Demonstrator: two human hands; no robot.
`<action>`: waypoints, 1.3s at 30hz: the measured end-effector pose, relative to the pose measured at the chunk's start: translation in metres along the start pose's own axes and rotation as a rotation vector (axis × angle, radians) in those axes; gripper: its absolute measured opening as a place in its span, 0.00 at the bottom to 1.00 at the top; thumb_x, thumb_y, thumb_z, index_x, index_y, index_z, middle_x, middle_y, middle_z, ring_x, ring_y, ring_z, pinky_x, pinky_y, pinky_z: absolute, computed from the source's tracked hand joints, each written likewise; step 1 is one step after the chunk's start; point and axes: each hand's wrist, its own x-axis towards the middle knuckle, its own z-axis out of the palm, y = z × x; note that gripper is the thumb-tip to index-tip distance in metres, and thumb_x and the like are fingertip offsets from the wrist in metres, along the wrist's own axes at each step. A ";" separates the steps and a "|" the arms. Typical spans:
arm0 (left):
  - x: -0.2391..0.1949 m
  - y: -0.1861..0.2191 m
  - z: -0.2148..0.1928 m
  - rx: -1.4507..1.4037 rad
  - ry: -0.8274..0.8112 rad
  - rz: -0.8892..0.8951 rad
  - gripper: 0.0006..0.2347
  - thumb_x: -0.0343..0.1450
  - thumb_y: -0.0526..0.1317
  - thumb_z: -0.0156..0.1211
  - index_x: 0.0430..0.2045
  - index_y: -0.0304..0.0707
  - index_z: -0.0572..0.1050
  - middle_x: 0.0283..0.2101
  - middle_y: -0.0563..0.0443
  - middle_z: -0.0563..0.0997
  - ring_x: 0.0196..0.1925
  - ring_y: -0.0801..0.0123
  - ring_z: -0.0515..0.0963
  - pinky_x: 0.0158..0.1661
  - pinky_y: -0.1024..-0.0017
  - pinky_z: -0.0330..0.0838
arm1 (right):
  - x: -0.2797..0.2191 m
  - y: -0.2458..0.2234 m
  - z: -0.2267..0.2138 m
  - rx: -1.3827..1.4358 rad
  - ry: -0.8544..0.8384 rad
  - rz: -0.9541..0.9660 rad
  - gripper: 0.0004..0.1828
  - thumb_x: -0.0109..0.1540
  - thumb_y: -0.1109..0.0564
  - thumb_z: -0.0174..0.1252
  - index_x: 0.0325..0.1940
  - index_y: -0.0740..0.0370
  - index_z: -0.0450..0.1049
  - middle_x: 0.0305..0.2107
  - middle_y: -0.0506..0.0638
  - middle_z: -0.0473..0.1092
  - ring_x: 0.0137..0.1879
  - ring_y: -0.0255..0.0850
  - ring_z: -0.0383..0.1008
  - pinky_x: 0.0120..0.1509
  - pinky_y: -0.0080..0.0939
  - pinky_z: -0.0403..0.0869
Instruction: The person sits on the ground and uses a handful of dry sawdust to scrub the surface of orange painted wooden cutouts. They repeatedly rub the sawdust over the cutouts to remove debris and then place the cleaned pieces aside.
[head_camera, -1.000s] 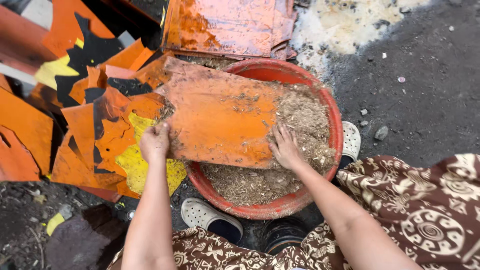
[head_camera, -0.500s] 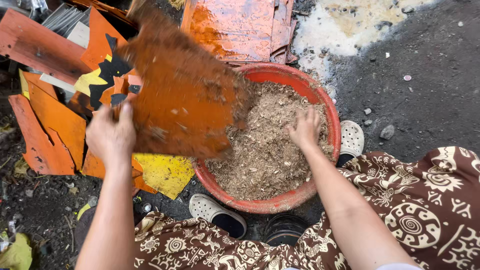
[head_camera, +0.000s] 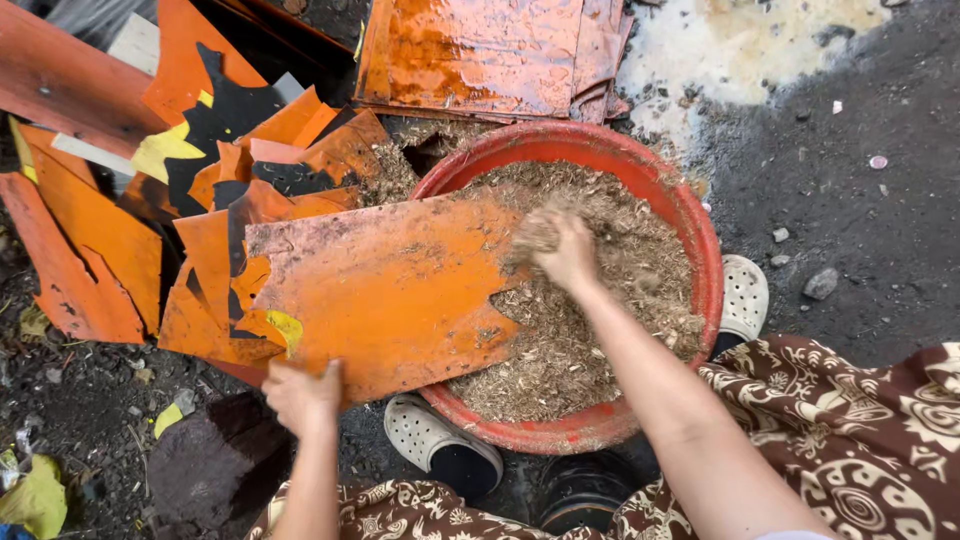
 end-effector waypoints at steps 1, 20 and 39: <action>-0.012 0.018 0.004 0.057 0.054 0.065 0.49 0.58 0.58 0.75 0.68 0.25 0.57 0.70 0.19 0.56 0.73 0.30 0.55 0.65 0.38 0.54 | -0.012 -0.021 0.013 0.233 -0.006 -0.037 0.38 0.60 0.47 0.69 0.70 0.49 0.61 0.68 0.56 0.60 0.70 0.51 0.67 0.75 0.59 0.67; -0.032 0.197 0.035 0.480 -0.668 0.668 0.59 0.52 0.67 0.74 0.76 0.58 0.39 0.79 0.41 0.29 0.78 0.35 0.26 0.55 0.09 0.30 | 0.067 -0.073 0.123 -0.570 0.065 -0.407 0.36 0.58 0.62 0.45 0.73 0.66 0.54 0.71 0.74 0.45 0.78 0.70 0.43 0.74 0.78 0.52; -0.037 0.207 0.041 0.476 -0.685 0.557 0.58 0.53 0.67 0.73 0.76 0.59 0.41 0.79 0.45 0.27 0.79 0.39 0.24 0.56 0.12 0.26 | 0.089 -0.019 0.070 -0.362 -0.006 -0.071 0.32 0.74 0.51 0.33 0.77 0.75 0.45 0.75 0.68 0.41 0.80 0.61 0.36 0.83 0.60 0.37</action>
